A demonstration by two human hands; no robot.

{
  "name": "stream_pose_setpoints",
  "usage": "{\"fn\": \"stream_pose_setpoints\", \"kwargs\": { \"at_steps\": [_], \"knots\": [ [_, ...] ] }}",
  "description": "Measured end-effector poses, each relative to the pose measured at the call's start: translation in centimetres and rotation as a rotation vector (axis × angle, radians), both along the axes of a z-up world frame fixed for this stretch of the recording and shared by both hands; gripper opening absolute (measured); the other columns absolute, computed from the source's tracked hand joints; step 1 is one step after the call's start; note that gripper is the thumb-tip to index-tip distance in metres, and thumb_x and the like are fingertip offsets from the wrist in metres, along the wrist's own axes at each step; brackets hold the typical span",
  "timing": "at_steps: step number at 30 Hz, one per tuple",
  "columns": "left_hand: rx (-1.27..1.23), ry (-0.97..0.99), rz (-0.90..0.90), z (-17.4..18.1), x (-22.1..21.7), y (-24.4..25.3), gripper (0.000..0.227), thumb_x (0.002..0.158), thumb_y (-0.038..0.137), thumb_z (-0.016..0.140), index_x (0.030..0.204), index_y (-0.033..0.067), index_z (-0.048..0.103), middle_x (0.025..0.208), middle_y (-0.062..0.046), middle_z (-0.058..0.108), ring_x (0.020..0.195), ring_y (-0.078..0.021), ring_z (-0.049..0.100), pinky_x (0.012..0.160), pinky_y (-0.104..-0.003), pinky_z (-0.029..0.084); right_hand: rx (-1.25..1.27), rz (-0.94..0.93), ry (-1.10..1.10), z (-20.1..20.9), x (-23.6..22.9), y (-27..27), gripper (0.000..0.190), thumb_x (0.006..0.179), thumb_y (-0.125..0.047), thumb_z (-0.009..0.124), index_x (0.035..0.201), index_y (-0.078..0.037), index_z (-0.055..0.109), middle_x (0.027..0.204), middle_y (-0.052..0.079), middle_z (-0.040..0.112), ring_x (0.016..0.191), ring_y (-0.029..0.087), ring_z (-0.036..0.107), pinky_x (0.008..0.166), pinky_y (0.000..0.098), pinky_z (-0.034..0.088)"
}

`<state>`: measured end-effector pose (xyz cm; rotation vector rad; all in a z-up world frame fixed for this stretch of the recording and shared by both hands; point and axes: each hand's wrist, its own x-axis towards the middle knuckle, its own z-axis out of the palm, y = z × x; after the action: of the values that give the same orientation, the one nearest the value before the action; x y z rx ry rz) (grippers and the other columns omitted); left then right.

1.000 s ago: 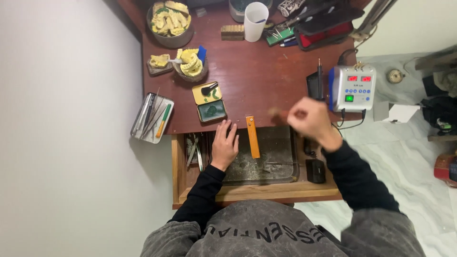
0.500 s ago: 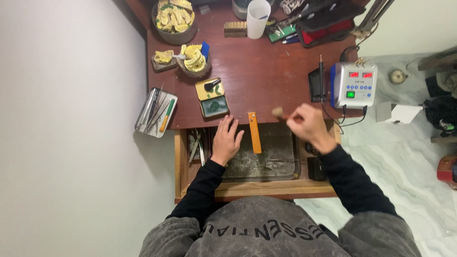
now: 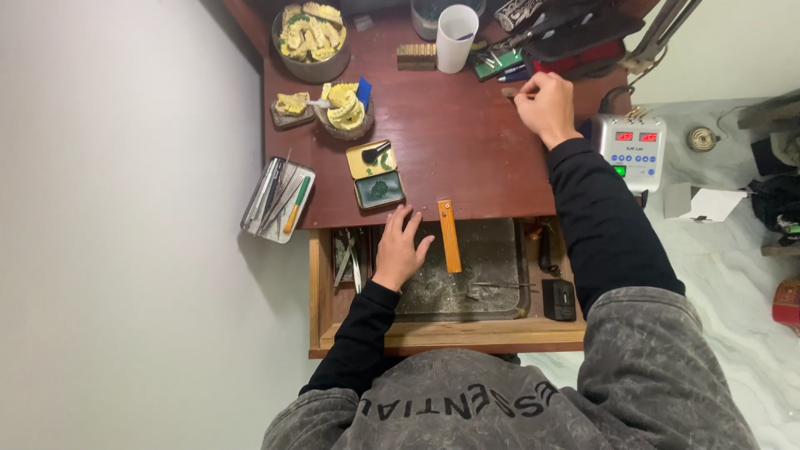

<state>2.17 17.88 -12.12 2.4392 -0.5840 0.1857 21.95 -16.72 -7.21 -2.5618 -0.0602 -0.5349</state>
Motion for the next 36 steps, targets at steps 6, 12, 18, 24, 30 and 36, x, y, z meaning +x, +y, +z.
{"fn": "stream_pose_setpoints", "kwargs": {
  "at_steps": [6,12,18,24,30,36],
  "knots": [
    [0.066,0.024,0.038,0.0,-0.2,0.0,0.051,0.089,0.035,0.071,0.128,0.0036,0.06,0.134,-0.019,0.051,0.134,-0.0381,0.046,0.115,-0.048,0.036,-0.035,0.133,0.024,1.0,-12.3,1.1,0.005,0.072,-0.01,0.071,0.069,-0.014,0.068,0.066,0.009,0.063,0.07,0.032,0.066,0.068,0.0357,0.052],
    [0.054,0.031,0.039,-0.3,-0.1,0.0,0.051,0.087,0.032,0.073,0.127,0.0034,0.061,0.134,-0.019,0.051,0.134,-0.0388,0.047,0.114,-0.049,0.036,0.148,0.064,0.127,1.2,-20.4,1.0,0.01,0.068,-0.011,0.074,0.075,-0.019,0.073,0.074,0.006,0.067,0.077,0.026,0.068,0.07,0.0314,0.053],
    [0.055,0.04,0.057,-0.4,-0.2,-0.3,0.048,0.089,0.03,0.071,0.128,0.0044,0.06,0.134,-0.018,0.05,0.134,-0.0381,0.046,0.115,-0.048,0.035,0.072,0.042,-0.121,2.9,-8.8,-0.5,0.006,0.079,-0.012,0.074,0.078,-0.018,0.072,0.073,0.003,0.064,0.074,0.025,0.067,0.073,0.0299,0.053],
    [0.045,0.04,0.049,-0.2,-0.5,-0.1,0.047,0.088,0.028,0.072,0.127,0.0046,0.06,0.133,-0.018,0.05,0.134,-0.0383,0.046,0.115,-0.049,0.035,-0.048,0.032,-0.047,-0.2,-10.0,-0.6,0.007,0.075,-0.015,0.072,0.07,-0.013,0.068,0.066,0.012,0.061,0.071,0.035,0.066,0.064,0.0389,0.053],
    [0.041,0.034,0.058,-0.6,-0.2,-0.3,0.045,0.089,0.026,0.071,0.127,0.0046,0.061,0.134,-0.017,0.05,0.134,-0.038,0.046,0.115,-0.049,0.035,0.068,-0.002,0.185,4.7,-21.0,1.8,0.003,0.067,-0.013,0.072,0.069,-0.016,0.071,0.069,0.009,0.065,0.071,0.031,0.067,0.067,0.0334,0.053],
    [0.044,0.037,0.061,-0.5,-0.1,-0.5,0.044,0.089,0.025,0.071,0.127,0.0043,0.061,0.134,-0.017,0.05,0.134,-0.0381,0.046,0.114,-0.049,0.035,-0.074,0.03,-0.116,3.2,-11.2,-2.0,0.005,0.079,-0.014,0.074,0.081,-0.018,0.072,0.073,0.005,0.061,0.074,0.027,0.066,0.071,0.0325,0.053]
  ]
}}
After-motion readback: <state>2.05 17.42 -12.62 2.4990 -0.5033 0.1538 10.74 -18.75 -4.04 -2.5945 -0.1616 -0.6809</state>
